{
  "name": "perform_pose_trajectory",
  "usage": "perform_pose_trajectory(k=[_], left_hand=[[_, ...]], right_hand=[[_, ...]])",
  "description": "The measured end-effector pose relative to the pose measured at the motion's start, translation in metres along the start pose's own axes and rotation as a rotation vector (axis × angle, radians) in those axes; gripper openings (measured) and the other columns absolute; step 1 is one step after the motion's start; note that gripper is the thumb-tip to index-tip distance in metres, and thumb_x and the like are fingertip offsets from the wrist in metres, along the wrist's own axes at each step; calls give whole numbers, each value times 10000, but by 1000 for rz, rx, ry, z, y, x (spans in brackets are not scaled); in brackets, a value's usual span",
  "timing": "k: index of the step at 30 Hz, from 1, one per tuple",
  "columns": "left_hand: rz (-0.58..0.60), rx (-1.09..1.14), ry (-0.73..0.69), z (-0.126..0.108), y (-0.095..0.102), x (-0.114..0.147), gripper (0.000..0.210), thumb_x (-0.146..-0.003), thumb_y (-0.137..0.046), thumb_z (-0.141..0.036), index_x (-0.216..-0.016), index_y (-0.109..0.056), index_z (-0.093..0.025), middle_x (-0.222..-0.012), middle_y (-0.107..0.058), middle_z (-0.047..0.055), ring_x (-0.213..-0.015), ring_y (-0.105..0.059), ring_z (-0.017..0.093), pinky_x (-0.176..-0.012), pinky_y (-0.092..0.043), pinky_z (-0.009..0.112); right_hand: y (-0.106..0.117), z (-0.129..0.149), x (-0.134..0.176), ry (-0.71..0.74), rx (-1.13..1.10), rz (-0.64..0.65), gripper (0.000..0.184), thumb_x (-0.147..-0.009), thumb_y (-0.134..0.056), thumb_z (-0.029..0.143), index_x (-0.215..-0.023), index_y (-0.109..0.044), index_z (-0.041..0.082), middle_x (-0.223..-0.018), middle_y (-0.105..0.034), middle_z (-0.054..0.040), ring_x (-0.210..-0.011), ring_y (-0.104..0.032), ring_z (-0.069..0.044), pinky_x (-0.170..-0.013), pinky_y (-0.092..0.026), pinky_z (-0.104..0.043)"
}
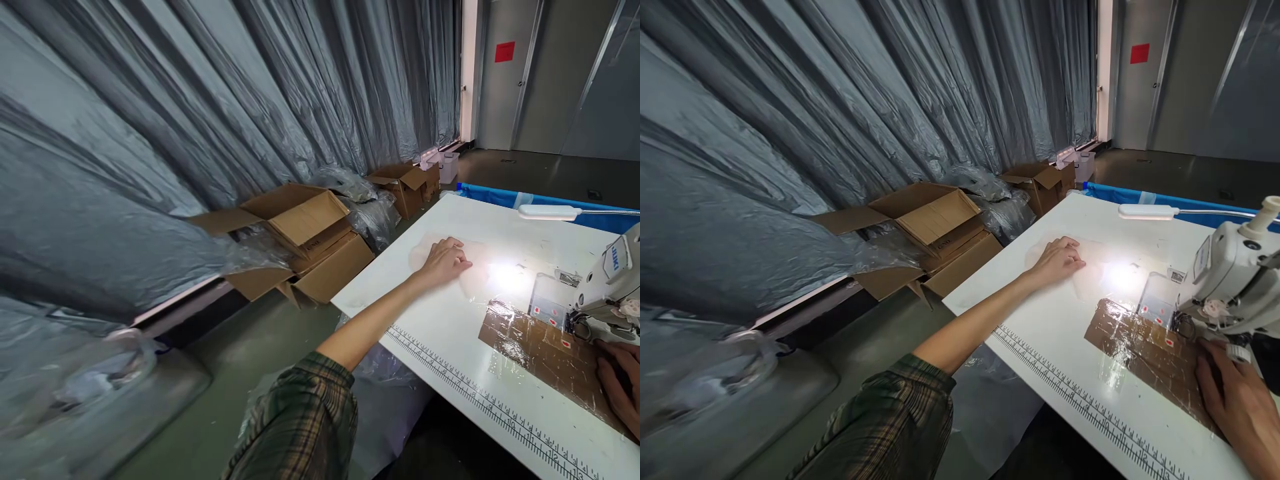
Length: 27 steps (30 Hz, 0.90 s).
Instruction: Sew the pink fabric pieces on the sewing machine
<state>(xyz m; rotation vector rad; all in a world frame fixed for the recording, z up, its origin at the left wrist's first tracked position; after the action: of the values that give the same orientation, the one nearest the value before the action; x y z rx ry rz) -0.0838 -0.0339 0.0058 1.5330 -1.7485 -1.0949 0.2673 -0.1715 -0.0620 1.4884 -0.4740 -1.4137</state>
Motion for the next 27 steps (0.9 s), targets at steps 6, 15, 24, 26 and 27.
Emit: perform_pose_trajectory(k=[6, 15, 24, 26, 27], left_hand=[[198, 64, -333, -71, -41, 53, 248, -974, -588, -301, -787, -673, -161, -847, -680, 37, -784, -638, 164, -746, -524, 307], [292, 112, -1051, -150, -91, 124, 255, -989, -604, -366, -910, -719, -153, -1113, -721, 130, -997, -691, 202, -832, -583, 329], [-7, -20, -468, -77, -29, 49, 338, -987, -579, -349, -1274, -577, -170, -1255, -638, 120, -1142, -613, 249, -932, -544, 411], [76, 1, -403, -71, -34, 43, 448, -927, -669, -349, -1319, -553, -165, -1249, -647, 119, -1118, -630, 252, -923, -540, 401], [134, 23, -379, -69, -39, 41, 469, -905, -694, -326, -1323, -559, -163, -1202, -672, 107, -1070, -651, 241, -905, -541, 386]], right_hand=[[2, 4, -3, -10, -12, -3, 406, -985, -399, 493, -1128, -667, 223, -995, -716, -127, -743, -679, -275, -622, -587, -422], [9, 10, -9, -118, -58, 23, 472, -990, -377, 482, -1129, -702, 170, -987, -672, -152, -837, -666, -274, -728, -591, -424], [31, 61, -19, 36, -212, -56, 387, -1027, -412, 400, -1099, -735, 200, -1085, -714, -113, -924, -702, -226, -806, -614, -380], [28, 77, -20, 176, -210, 0, 378, -1030, -417, 376, -1138, -730, 194, -1147, -722, -118, -1021, -695, -247, -872, -604, -412], [26, 83, -20, 241, -203, 34, 373, -1031, -416, 360, -1140, -733, 196, -1149, -730, -115, -1053, -688, -258, -894, -595, -433]])
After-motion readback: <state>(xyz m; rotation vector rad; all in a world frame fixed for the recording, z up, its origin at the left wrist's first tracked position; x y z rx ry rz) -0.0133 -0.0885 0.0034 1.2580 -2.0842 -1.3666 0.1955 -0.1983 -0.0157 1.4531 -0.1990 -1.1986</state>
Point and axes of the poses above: each hand's wrist, its own x-axis away from the middle knuckle, its own y-axis out of the back of the hand, z = x × y, the point moved 6 cm from there along -x, towards the middle knuckle
